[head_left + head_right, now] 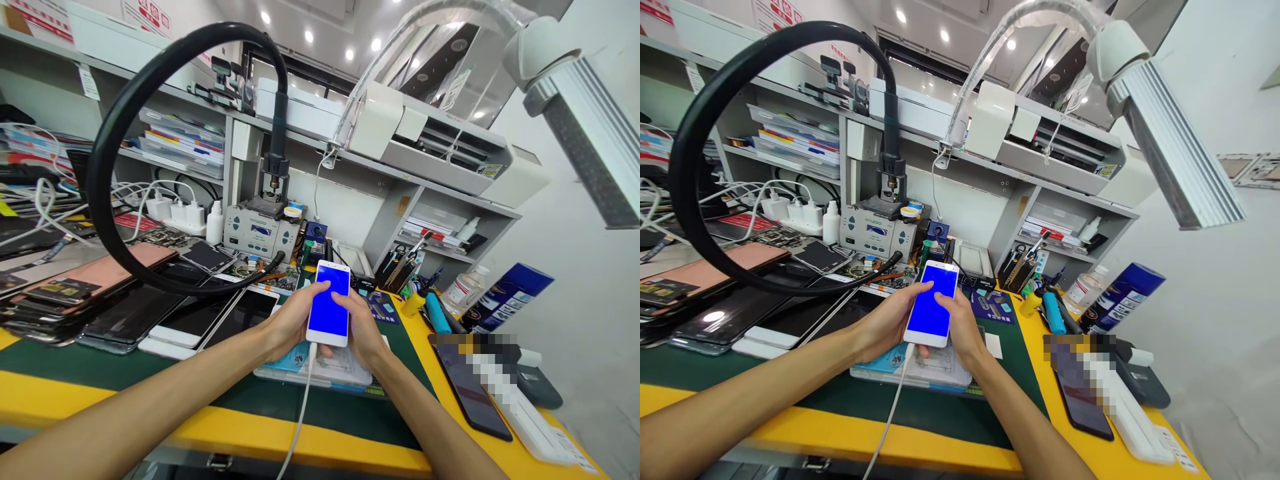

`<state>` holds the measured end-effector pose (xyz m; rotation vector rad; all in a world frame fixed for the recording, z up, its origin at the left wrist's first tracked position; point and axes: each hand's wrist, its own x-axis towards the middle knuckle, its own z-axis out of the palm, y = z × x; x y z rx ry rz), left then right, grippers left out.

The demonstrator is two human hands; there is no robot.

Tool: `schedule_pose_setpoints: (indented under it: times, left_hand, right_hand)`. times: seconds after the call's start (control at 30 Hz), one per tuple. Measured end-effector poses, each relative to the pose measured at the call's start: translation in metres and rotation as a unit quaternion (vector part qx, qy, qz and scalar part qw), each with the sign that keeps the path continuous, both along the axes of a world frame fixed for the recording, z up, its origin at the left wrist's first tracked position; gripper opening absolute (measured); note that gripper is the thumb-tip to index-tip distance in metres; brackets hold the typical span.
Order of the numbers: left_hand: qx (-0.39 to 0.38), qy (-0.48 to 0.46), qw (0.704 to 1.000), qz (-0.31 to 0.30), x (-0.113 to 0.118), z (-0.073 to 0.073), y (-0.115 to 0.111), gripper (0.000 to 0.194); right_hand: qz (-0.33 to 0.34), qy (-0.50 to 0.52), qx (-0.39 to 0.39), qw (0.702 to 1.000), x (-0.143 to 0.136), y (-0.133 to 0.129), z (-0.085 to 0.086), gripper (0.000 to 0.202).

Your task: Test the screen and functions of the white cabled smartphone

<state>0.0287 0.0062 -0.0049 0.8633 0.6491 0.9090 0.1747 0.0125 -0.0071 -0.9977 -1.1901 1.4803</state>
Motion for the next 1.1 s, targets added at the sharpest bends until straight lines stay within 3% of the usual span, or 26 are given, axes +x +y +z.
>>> schedule_pose_setpoints:
  times: [1.1]
  left_hand:
    - [0.031, 0.030, 0.999, 0.020, 0.0037, -0.0002, -0.0006, 0.036]
  right_hand:
    - [-0.001, -0.039, 0.023, 0.999, 0.0007, 0.0000, -0.0008, 0.047]
